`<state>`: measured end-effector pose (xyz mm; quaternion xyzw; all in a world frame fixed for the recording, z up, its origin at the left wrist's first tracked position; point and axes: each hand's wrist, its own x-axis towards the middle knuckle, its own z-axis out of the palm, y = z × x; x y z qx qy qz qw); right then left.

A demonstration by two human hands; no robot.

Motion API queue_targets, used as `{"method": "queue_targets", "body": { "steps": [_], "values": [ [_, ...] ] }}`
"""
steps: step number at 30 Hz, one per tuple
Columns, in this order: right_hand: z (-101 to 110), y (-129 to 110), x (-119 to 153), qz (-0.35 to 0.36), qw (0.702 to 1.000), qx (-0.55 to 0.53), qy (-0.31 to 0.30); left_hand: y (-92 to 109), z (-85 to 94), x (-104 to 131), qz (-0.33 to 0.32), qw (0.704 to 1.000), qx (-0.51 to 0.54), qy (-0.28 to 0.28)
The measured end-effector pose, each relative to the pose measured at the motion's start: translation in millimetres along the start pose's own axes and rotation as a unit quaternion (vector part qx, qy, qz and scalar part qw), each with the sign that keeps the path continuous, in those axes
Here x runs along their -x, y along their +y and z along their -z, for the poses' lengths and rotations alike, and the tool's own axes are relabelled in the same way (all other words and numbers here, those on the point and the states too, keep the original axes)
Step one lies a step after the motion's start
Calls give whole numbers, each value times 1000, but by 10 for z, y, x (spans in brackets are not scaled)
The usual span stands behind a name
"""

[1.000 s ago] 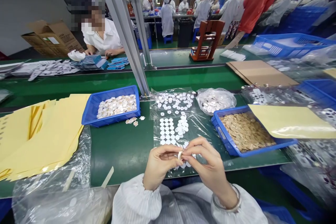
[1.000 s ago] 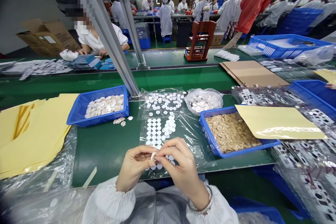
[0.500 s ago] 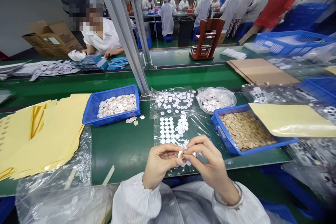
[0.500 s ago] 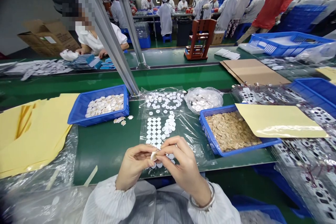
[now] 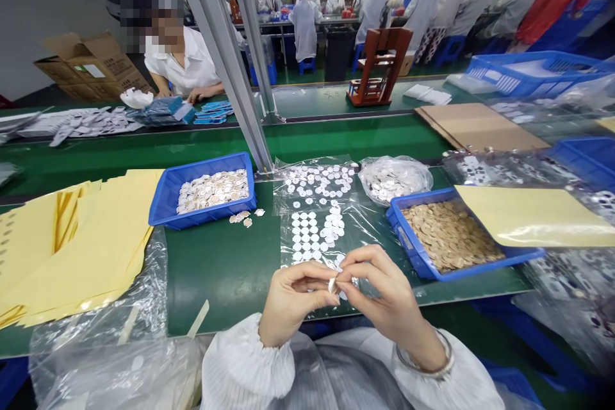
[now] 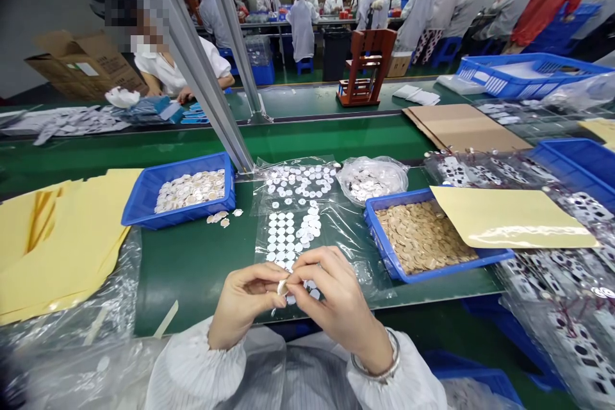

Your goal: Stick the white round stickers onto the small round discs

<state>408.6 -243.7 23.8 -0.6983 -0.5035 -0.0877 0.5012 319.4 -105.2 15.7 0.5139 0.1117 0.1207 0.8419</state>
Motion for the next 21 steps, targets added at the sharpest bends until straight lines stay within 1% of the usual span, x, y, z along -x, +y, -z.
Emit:
{"method": "queue_targets", "body": {
  "steps": [3, 9, 13, 16, 21],
  "values": [
    [5, -3, -31, 10, 1000, 8, 4, -3, -2, -3, 7, 1000, 7, -5],
    [-27, 2, -37, 32, 999, 33, 26, -2, -33, 2, 30, 999, 18, 3],
    [-45, 7, -21, 50, 998, 28, 40, 5, -23, 12, 22, 1000, 9, 9],
    [-43, 14, -1, 36, 998, 18, 49, 13, -10, 11, 17, 1000, 0, 5],
    [-9, 12, 25, 21, 999, 2, 34, 40, -13, -6, -1, 1000, -15, 6]
  ]
}}
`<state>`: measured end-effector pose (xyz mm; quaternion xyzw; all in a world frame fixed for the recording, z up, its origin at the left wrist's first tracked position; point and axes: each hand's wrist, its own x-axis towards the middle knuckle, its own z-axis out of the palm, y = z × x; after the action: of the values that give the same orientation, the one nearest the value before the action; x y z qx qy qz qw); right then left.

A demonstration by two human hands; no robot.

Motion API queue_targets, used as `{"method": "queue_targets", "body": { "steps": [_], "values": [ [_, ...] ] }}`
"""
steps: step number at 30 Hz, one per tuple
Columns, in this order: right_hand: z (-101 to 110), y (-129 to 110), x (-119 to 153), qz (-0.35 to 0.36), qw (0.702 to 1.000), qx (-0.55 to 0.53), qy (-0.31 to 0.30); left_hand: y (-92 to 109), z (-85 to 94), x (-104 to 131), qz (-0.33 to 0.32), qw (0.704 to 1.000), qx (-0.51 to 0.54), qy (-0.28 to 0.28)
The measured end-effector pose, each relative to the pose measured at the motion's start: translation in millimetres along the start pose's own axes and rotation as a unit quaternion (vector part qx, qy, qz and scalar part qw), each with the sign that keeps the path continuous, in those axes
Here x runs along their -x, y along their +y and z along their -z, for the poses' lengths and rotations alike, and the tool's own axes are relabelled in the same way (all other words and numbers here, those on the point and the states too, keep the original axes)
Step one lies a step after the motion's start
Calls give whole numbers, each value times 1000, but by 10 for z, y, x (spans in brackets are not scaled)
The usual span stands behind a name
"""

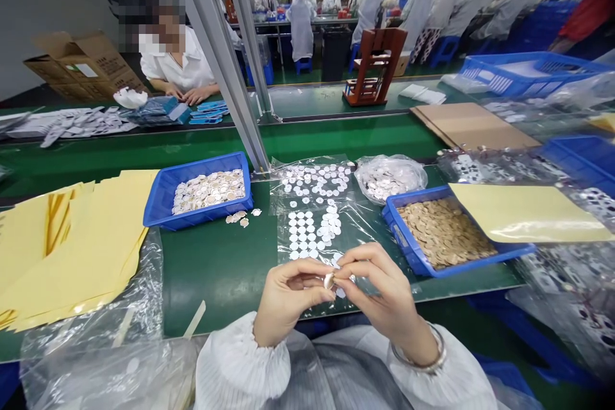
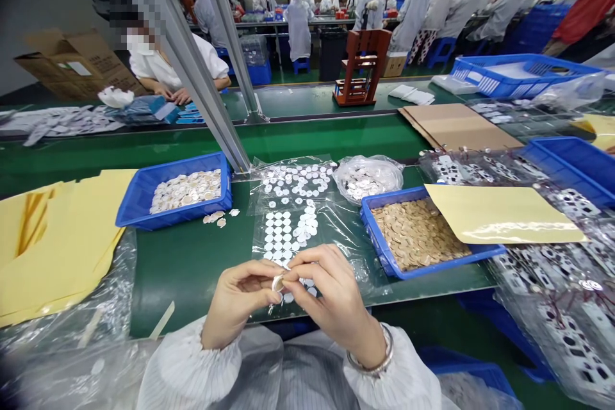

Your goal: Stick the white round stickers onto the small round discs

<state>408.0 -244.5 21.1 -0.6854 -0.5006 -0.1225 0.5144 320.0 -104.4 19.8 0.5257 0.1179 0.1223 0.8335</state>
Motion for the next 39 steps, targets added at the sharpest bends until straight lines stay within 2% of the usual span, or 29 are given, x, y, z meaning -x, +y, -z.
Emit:
{"method": "queue_targets", "body": {
  "steps": [8, 12, 18, 26, 30, 36, 39],
  "values": [
    [31, 5, -34, 0, 1000, -10, -24, 44, -24, -5, -22, 999, -46, 6],
    [39, 19, -49, 4, 1000, -6, -28, 16, -45, -9, -11, 999, -43, 6],
    [31, 54, -25, 15, 1000, 16, 3, -68, -81, 6, 33, 999, 6, 7],
    [28, 69, 41, 20, 999, 26, 42, -161, -113, -62, 46, 998, 42, 24],
    [-27, 97, 108, -8, 998, 30, 63, -212, -105, -116, 70, 995, 48, 60],
    [-74, 198, 273, -110, 988, 35, 99, -385, -111, -199, 146, 983, 36, 110],
    [-23, 259, 334, -125, 982, 61, 130, -528, -84, -262, 194, 975, 32, 106]
  ]
}}
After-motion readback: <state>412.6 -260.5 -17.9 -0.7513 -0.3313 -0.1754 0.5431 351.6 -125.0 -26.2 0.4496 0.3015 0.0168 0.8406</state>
